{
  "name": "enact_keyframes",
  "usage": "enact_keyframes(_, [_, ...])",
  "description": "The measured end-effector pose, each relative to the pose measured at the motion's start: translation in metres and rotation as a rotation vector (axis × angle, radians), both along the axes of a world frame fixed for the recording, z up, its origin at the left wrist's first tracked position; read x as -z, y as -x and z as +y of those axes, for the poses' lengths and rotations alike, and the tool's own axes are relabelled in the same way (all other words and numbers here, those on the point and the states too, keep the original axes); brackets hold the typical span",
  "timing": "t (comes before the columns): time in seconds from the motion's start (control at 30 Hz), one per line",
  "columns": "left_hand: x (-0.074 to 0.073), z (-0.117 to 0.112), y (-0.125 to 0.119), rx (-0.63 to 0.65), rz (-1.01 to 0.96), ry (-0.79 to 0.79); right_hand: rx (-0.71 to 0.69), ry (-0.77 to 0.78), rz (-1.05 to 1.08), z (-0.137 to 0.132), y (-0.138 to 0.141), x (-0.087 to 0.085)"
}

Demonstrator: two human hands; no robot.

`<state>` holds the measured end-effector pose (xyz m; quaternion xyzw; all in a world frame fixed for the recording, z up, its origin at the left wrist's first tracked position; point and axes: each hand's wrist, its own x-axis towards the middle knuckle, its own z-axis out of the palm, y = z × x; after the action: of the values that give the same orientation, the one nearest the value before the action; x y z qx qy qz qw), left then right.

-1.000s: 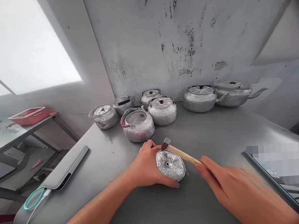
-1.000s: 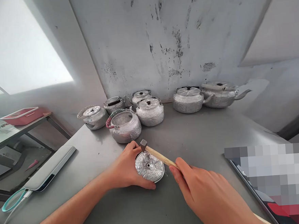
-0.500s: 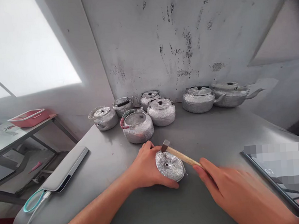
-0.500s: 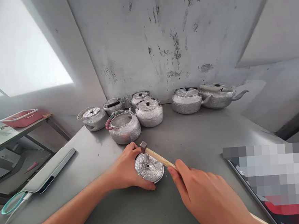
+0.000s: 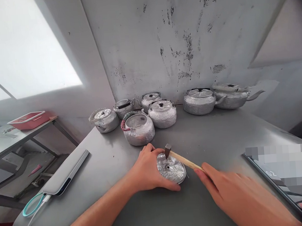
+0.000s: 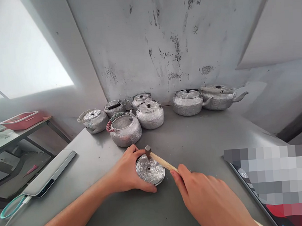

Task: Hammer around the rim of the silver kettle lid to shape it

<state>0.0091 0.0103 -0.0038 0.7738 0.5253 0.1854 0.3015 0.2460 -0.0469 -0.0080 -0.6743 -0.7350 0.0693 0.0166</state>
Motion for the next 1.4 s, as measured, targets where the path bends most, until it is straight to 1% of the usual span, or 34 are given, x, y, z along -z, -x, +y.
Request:
enact_keyframes(0.13, [-0.001,0.000,0.000,-0.006,0.000,0.004,-0.009,-0.002,0.025,-0.001,-0.001,0.003])
enact_keyframes(0.23, [-0.001,-0.001,0.000,-0.006,0.004,0.005,-0.005,0.012,0.003,-0.002,-0.001,0.006])
enact_keyframes(0.4, [-0.001,-0.001,0.000,-0.011,0.016,0.015,-0.029,-0.037,0.038,-0.002,0.001,0.011])
enact_keyframes(0.5, [0.001,-0.001,-0.001,-0.020,0.019,0.004,-0.057,-0.064,-0.052,-0.002,0.002,0.009])
enact_keyframes(0.6, [0.002,-0.001,-0.001,-0.019,0.021,-0.011,-0.127,-0.153,-0.072,-0.003,0.002,0.002])
enact_keyframes(0.63, [0.003,-0.001,-0.001,-0.018,0.023,-0.018,-0.137,-0.169,-0.060,-0.003,0.001,0.001])
enact_keyframes(0.7, [0.003,-0.002,-0.001,-0.018,0.028,-0.035,-0.142,-0.148,-0.019,-0.003,-0.002,0.001])
enact_keyframes(0.77, [0.003,-0.002,-0.002,-0.015,0.031,-0.053,-0.164,-0.106,0.050,-0.004,-0.007,0.007])
enact_keyframes(0.87, [0.004,-0.003,-0.003,-0.007,0.029,-0.075,-0.251,-0.082,0.178,-0.007,-0.015,0.019])
enact_keyframes(0.93, [0.004,-0.003,-0.003,-0.004,0.027,-0.083,-0.266,-0.060,0.243,-0.010,-0.016,0.021])
enact_keyframes(1.0, [0.004,-0.003,-0.003,-0.002,0.025,-0.088,-0.242,-0.027,0.312,-0.012,-0.012,0.016])
enact_keyframes(1.07, [0.004,-0.003,-0.004,-0.001,0.021,-0.090,-0.194,0.007,0.359,-0.012,-0.003,0.005])
enact_keyframes(1.13, [0.004,-0.003,-0.004,-0.002,0.018,-0.088,-0.085,0.102,0.394,-0.011,0.006,-0.006])
enact_keyframes(1.2, [0.004,-0.003,-0.004,-0.007,0.015,-0.089,-0.047,0.119,0.429,-0.009,0.012,-0.013])
enact_keyframes(1.27, [0.004,-0.003,-0.003,-0.012,0.010,-0.087,-0.049,0.098,0.456,-0.009,0.013,-0.013])
enact_keyframes(1.4, [0.005,-0.003,-0.002,-0.005,0.005,-0.065,-0.060,0.071,0.465,-0.008,0.006,-0.001])
